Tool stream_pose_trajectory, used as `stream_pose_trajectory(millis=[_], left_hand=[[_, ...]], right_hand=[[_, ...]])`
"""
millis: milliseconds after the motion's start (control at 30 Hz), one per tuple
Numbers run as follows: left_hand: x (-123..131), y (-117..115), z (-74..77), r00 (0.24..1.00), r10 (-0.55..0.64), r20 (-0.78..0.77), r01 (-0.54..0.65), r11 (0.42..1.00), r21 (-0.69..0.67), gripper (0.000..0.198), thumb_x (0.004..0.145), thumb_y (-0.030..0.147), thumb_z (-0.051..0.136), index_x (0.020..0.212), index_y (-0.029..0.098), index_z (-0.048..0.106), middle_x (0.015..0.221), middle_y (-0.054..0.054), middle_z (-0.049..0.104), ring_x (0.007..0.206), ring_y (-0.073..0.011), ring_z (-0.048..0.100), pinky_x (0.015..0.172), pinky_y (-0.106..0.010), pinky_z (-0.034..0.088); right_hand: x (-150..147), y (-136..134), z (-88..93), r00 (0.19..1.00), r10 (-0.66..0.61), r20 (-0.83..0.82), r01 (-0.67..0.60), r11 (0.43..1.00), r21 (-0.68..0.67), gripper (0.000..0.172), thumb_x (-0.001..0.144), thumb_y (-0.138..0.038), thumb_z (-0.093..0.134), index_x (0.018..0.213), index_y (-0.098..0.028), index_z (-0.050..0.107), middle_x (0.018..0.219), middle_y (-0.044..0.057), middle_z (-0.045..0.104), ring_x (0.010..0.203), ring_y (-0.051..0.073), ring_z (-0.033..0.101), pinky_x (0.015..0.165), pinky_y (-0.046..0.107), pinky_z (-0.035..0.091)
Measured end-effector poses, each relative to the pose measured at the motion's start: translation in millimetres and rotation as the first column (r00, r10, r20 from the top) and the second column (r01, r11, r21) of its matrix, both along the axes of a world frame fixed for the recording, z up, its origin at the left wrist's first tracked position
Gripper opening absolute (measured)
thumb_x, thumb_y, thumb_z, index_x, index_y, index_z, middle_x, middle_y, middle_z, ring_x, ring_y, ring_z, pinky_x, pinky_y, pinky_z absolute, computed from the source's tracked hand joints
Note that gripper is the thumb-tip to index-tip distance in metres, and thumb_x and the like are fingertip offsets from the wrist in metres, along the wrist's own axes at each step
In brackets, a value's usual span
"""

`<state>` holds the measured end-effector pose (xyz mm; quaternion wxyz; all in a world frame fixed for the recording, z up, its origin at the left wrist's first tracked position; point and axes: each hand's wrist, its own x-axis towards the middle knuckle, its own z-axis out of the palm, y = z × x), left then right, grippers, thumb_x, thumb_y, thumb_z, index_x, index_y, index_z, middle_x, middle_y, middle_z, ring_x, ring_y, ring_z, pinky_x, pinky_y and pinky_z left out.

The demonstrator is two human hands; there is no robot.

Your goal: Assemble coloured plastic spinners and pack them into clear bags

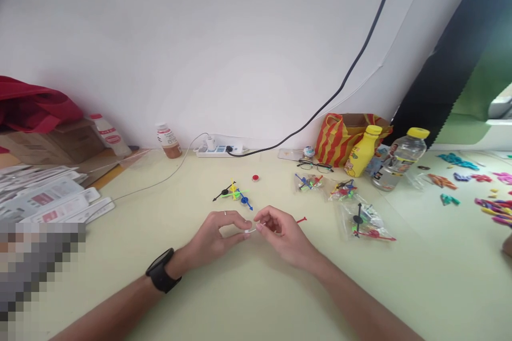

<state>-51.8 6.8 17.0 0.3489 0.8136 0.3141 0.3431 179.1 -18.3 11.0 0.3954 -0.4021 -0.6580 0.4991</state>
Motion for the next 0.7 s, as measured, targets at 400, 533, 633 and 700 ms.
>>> stream_pose_trajectory(millis=[400,533,633,700], left_hand=[[8,-3,8.4,0.973,-0.103,0.208,0.170,0.926,-0.338,0.022,0.096,0.035,0.070,0.106,0.018,0.079,0.109,-0.012,0.076,0.102,-0.0244,0.070,0.094,-0.038,0.056],[6,3,1.3,0.964,0.028,0.265,0.094,0.895,-0.437,0.021,0.087,0.034,0.080,0.098,0.016,0.078,0.099,-0.009,0.074,0.090,-0.0207,0.069,0.086,-0.033,0.057],[4,7,-1.7,0.948,0.070,0.310,0.098,0.863,-0.496,0.022,0.084,0.033,0.083,0.098,0.017,0.076,0.099,-0.007,0.073,0.091,-0.0195,0.069,0.086,-0.033,0.057],[3,8,-0.7,0.944,0.085,0.319,0.101,0.846,-0.523,0.022,0.084,0.032,0.083,0.097,0.017,0.076,0.097,-0.007,0.073,0.090,-0.0188,0.069,0.086,-0.033,0.058]], right_hand=[[1,5,-4.1,0.994,-0.099,-0.052,0.099,0.995,0.000,0.032,0.097,-0.052,0.062,0.108,-0.022,0.062,0.093,0.002,0.062,0.079,0.016,0.058,0.073,0.030,0.050],[3,2,-3.2,0.966,-0.252,0.059,0.243,0.960,0.137,0.030,0.098,-0.051,0.059,0.113,-0.025,0.064,0.107,0.006,0.065,0.089,0.020,0.061,0.062,0.027,0.048],[4,-3,-1.8,0.963,-0.242,0.118,0.208,0.946,0.248,0.031,0.102,-0.048,0.051,0.117,-0.026,0.068,0.097,0.005,0.064,0.083,0.019,0.059,0.059,0.027,0.046],[3,-5,-2.4,0.973,-0.202,0.109,0.163,0.943,0.290,0.034,0.105,-0.044,0.048,0.131,-0.029,0.063,0.094,0.003,0.062,0.081,0.018,0.058,0.066,0.028,0.048]])
